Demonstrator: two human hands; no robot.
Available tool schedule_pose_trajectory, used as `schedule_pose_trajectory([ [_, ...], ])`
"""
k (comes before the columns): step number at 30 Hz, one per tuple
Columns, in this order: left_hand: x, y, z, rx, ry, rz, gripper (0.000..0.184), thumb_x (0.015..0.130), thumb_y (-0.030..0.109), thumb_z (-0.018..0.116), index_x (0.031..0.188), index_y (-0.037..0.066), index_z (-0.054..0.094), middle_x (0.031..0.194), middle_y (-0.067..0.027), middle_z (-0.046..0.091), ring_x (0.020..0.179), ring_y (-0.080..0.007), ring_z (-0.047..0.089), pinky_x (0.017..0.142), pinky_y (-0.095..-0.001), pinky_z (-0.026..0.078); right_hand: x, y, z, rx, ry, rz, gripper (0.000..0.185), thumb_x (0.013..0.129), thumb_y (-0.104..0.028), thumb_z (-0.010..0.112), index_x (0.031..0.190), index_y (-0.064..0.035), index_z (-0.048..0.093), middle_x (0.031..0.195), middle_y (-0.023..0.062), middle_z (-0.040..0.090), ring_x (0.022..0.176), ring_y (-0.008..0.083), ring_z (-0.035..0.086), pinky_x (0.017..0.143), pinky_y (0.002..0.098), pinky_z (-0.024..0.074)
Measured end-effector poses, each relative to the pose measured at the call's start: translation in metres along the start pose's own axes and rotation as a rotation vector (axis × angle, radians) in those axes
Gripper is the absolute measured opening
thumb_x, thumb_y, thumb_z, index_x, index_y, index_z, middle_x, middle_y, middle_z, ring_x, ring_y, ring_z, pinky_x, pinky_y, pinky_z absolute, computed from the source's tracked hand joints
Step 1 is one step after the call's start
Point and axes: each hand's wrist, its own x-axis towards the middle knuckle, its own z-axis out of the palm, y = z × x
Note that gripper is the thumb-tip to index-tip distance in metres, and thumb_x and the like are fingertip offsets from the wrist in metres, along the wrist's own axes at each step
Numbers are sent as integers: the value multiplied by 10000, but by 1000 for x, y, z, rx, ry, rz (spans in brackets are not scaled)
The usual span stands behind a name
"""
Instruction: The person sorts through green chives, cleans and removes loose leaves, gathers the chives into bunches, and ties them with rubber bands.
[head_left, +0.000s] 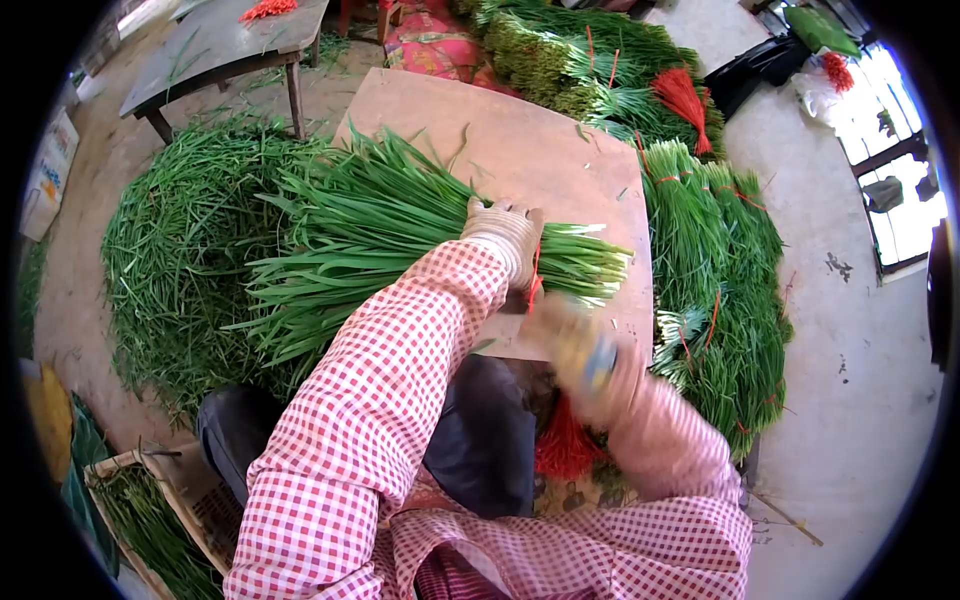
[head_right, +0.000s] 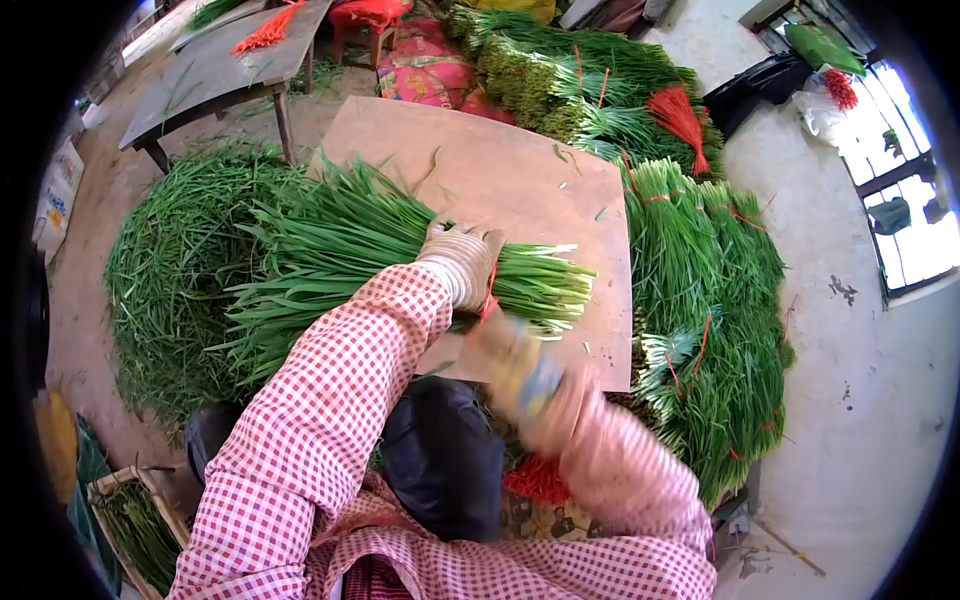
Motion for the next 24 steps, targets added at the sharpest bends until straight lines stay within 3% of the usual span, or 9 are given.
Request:
schedule_pose_trajectory([
  [1, 0, 1, -4, 0, -9, -8, 936, 564, 534, 821, 1281, 67, 441, 1296, -143, 534, 1255, -272, 475, 1068, -517, 290, -18, -38, 28, -552, -72, -139, 164, 877, -167, 626, 929, -14, 654, 884, 114, 618, 821, 210, 579, 743, 323, 473],
  [5, 2, 4, -17, 26, -166, -30, 997, 540, 554, 833, 1310, 71, 424, 1287, -151, 541, 1249, -281, 479, 1047, -503, 310, -18, -23, 0, -389, 71, -75, 140, 895, -159, 608, 890, -19, 600, 819, 93, 579, 778, 175, 560, 671, 309, 453],
  [8, 4, -5, -28, -96, -238, 66, 1133, 503, 504, 864, 1411, 81, 336, 1294, -177, 542, 1214, -324, 509, 1015, -466, 370, 17, -33, -12, -258, 154, -395, 153, 934, -200, 574, 925, -47, 586, 822, 57, 578, 767, 174, 564, 639, 291, 448],
  [10, 7, -20, -36, -262, -334, 108, 1077, 528, 437, 851, 1407, 87, 337, 1258, -185, 562, 1161, -358, 542, 971, -390, 432, 30, -50, -4, 499, 294, 104, 151, 972, -220, 520, 923, -85, 567, 757, 24, 555, 744, 165, 563, 618, 276, 448],
  [12, 1, -18, -45, -291, -385, 84, 1052, 536, 420, 844, 1400, 87, 346, 1241, -185, 571, 1143, -366, 552, 954, -364, 451, 42, -51, 0, 574, 294, 140, 154, 978, -221, 508, 907, -96, 563, 722, 17, 543, 718, 159, 561, 597, 272, 443],
  [15, -4, 12, -30, 64, -171, 125, 1088, 533, 424, 829, 1435, 118, 303, 1375, -146, 464, 1294, -297, 425, 1067, -478, 319, 60, -39, -2, 761, 149, 70, 140, 972, -202, 514, 903, -89, 558, 634, 2, 502, 625, 122, 516, 534, 260, 409],
  [17, -6, 19, -9, 243, -109, 21, 1132, 536, 453, 822, 1463, 153, 246, 1437, -121, 394, 1352, -265, 344, 1083, -558, 246, 59, -45, 3, 709, 104, 77, 147, 955, -243, 543, 893, -110, 530, 594, -36, 349, 534, 95, 373, 480, 235, 317],
  [19, -8, 16, -4, 212, -82, 18, 1118, 559, 461, 812, 1468, 159, 234, 1441, -114, 392, 1355, -265, 340, 1081, -568, 241, 40, -56, 23, 688, 278, 127, 154, 948, -225, 553, 870, -97, 518, 588, -38, 344, 521, 82, 344, 461, 241, 284],
  [24, -5, 20, -1, 234, -153, -29, 1029, 647, 408, 766, 1475, 160, 208, 1455, -86, 384, 1369, -270, 319, 1084, -591, 213, -45, 37, 43, 66, 119, -82, 190, 950, -257, 522, 911, -71, 532, 625, -51, 417, 535, 49, 370, 479, 216, 303],
])
